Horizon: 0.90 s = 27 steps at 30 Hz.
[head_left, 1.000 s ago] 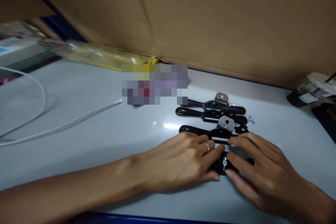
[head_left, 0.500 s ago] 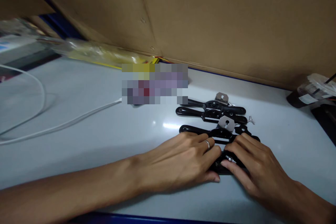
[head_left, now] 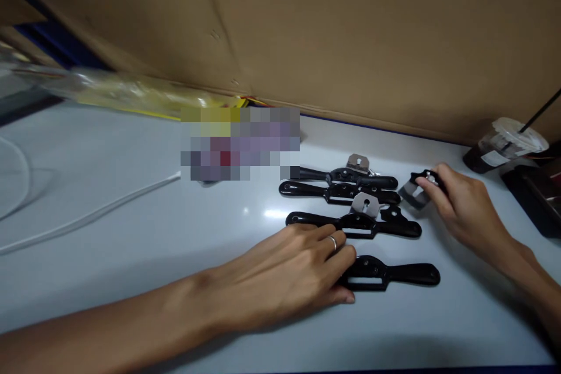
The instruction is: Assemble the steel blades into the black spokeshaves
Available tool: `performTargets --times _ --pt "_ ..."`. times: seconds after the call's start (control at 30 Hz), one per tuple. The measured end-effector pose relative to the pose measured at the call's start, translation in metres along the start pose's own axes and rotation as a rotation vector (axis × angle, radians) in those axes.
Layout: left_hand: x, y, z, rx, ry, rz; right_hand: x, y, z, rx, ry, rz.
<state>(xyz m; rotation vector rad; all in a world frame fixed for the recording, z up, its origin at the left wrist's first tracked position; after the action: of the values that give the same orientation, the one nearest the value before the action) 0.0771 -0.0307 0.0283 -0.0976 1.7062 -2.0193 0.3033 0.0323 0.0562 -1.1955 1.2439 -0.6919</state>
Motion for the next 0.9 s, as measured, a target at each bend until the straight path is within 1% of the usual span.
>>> performTargets --times 0.07,0.13,0.23,0.4,0.53,0.7,0.9 --pt "0.0 0.0 0.0 0.009 0.001 0.006 -0.006 0.007 0.018 0.05 0.064 -0.027" --pt "0.001 0.001 0.0 0.017 0.0 0.006 -0.009 0.015 0.028 0.065 0.106 -0.06" --pt "0.001 0.001 -0.001 0.026 0.004 0.018 -0.008 0.024 0.029 0.037 0.122 -0.091" --pt "0.001 0.001 -0.001 0.031 0.009 0.034 -0.008 0.024 0.026 0.023 0.091 -0.124" --pt "0.001 0.001 -0.001 0.024 0.011 0.032 -0.01 0.022 0.034 0.061 0.111 -0.106" --pt "0.002 0.002 -0.001 0.023 0.011 0.008 -0.011 0.026 0.044 -0.002 0.141 -0.046" --pt "0.002 0.002 0.0 0.009 0.016 -0.007 -0.011 0.031 0.042 -0.063 0.136 -0.012"
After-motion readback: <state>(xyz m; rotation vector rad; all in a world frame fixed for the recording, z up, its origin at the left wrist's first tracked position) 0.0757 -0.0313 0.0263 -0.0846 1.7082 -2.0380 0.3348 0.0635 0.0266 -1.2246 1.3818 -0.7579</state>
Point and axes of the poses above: each hand's wrist, its own x-axis away from the middle knuckle, its own y-axis out of the palm, z = x × y, the point moved 6 cm from there along -x, towards the middle knuckle, and after that the axes turned 4 degrees about x, right-handed, at the moved point
